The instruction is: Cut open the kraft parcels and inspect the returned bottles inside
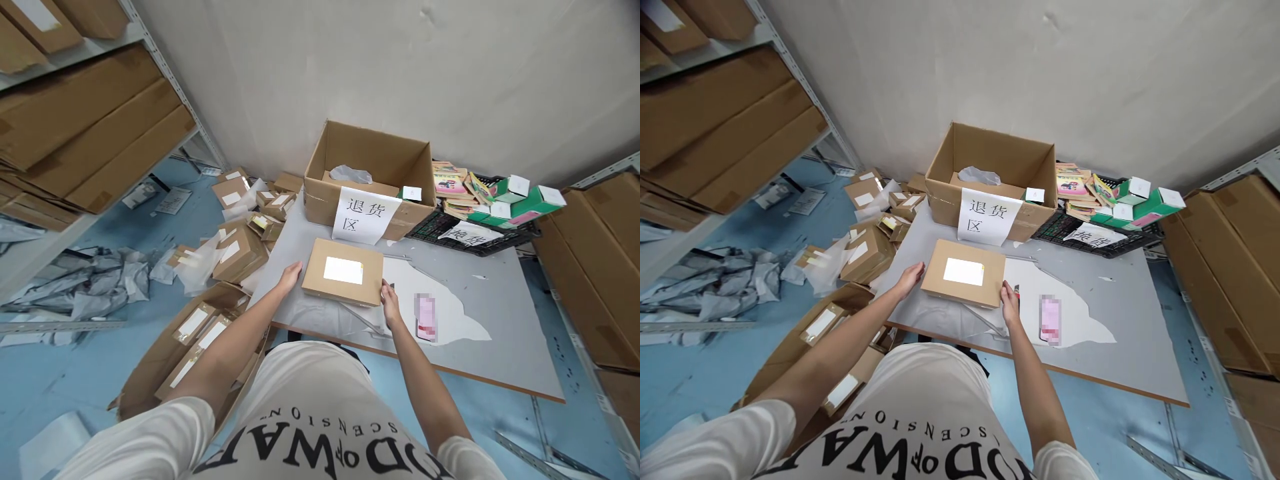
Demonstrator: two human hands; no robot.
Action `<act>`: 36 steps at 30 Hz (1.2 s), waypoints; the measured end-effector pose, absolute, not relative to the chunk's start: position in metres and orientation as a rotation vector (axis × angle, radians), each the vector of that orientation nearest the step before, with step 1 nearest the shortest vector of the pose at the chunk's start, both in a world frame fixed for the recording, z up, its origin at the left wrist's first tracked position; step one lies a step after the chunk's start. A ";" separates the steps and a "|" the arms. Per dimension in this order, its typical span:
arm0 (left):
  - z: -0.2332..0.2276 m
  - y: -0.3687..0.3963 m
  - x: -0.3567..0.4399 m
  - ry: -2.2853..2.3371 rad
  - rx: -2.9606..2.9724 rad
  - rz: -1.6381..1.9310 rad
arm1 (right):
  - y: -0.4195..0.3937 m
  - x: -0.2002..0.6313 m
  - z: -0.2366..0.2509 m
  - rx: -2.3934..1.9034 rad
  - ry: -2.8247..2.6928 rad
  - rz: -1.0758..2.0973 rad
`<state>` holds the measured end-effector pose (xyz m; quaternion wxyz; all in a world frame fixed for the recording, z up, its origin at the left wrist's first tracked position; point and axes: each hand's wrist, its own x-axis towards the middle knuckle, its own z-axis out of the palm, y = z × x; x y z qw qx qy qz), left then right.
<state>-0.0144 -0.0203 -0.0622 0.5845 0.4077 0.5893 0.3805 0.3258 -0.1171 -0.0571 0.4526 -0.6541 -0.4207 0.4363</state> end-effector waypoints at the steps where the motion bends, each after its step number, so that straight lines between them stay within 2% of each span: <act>1: -0.069 -0.028 -0.019 1.374 0.948 0.875 | -0.125 0.326 -0.062 -1.616 -1.043 1.069; 8: -0.098 -0.080 -0.034 1.222 1.234 0.801 | -0.168 0.321 -0.083 -1.697 -1.257 1.070; 16: -0.087 -0.073 -0.014 1.167 1.388 0.820 | -0.153 0.303 -0.058 -1.909 -1.406 0.994; 20: -0.067 -0.073 -0.014 1.182 1.390 0.810 | -0.147 0.308 -0.045 -1.841 -1.367 0.978; 25: -0.021 -0.065 -0.013 1.250 1.348 0.842 | -0.137 0.323 -0.020 -1.794 -1.355 0.997; 29: 0.010 -0.050 -0.008 1.204 1.367 0.964 | -0.122 0.328 0.011 -1.899 -1.412 0.867; 36: 0.030 -0.027 -0.008 1.380 1.459 0.860 | -0.095 0.326 0.041 -2.087 -1.574 0.707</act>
